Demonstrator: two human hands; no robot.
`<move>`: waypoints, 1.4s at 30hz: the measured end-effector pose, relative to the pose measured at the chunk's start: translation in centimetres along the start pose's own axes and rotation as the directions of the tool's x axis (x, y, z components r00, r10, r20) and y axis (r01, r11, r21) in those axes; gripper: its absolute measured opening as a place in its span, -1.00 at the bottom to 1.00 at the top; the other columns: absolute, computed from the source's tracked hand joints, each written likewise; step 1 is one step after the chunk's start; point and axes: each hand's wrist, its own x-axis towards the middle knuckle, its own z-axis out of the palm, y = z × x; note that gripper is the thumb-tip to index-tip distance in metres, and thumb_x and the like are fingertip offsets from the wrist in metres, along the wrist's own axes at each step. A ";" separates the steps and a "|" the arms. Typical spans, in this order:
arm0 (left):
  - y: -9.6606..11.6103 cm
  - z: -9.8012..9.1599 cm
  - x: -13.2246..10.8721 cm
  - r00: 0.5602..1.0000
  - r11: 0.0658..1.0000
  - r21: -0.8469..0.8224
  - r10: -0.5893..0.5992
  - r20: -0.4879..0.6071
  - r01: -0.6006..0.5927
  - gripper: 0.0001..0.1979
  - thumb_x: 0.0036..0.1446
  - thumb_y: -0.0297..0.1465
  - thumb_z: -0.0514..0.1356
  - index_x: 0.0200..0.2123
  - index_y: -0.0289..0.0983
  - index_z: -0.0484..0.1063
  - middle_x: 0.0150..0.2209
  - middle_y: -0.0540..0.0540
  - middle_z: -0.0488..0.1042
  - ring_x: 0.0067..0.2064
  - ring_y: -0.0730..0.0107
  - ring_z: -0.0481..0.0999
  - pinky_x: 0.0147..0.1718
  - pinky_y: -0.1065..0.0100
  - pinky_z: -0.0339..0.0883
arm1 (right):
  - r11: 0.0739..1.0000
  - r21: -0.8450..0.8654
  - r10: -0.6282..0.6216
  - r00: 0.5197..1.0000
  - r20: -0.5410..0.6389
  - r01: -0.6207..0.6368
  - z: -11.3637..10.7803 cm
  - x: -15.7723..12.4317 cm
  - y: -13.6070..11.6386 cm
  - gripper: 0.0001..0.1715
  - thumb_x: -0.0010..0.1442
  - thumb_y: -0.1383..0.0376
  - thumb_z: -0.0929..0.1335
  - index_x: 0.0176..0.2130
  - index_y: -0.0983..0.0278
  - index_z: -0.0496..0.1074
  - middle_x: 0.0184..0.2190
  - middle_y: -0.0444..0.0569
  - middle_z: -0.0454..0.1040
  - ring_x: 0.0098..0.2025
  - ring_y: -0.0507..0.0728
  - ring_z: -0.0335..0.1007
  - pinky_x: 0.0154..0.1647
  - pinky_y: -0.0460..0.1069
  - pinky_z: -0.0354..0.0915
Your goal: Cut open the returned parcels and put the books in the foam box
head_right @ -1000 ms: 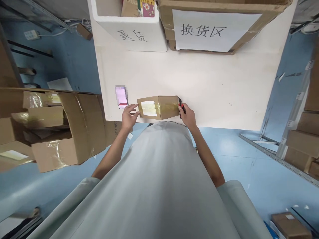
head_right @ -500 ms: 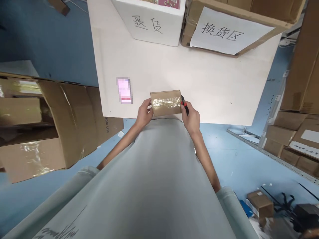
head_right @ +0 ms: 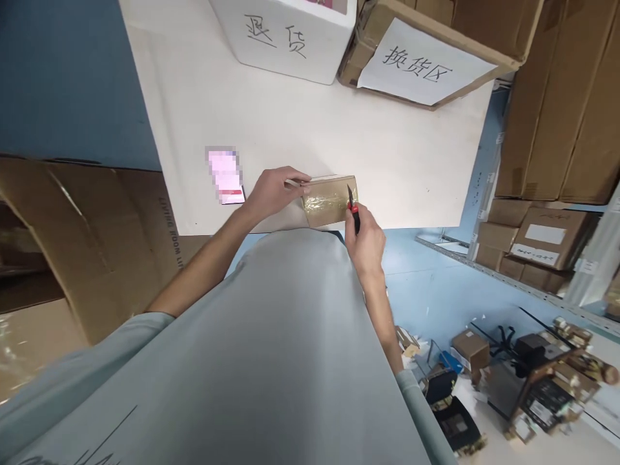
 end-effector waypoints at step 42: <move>-0.5 0.2 1.0 0.998 0.998 0.037 -0.057 0.004 0.057 -0.84 0.24 -0.37 0.42 -0.12 -0.13 0.77 -0.03 -0.08 0.77 0.05 0.10 0.71 0.11 0.06 0.63 | 0.897 -0.440 0.179 0.869 0.462 0.049 3.6 -0.6 -9.6 -0.47 0.63 0.39 0.16 0.43 0.27 0.39 -0.06 0.27 0.73 -0.03 0.31 0.76 -0.06 0.09 0.51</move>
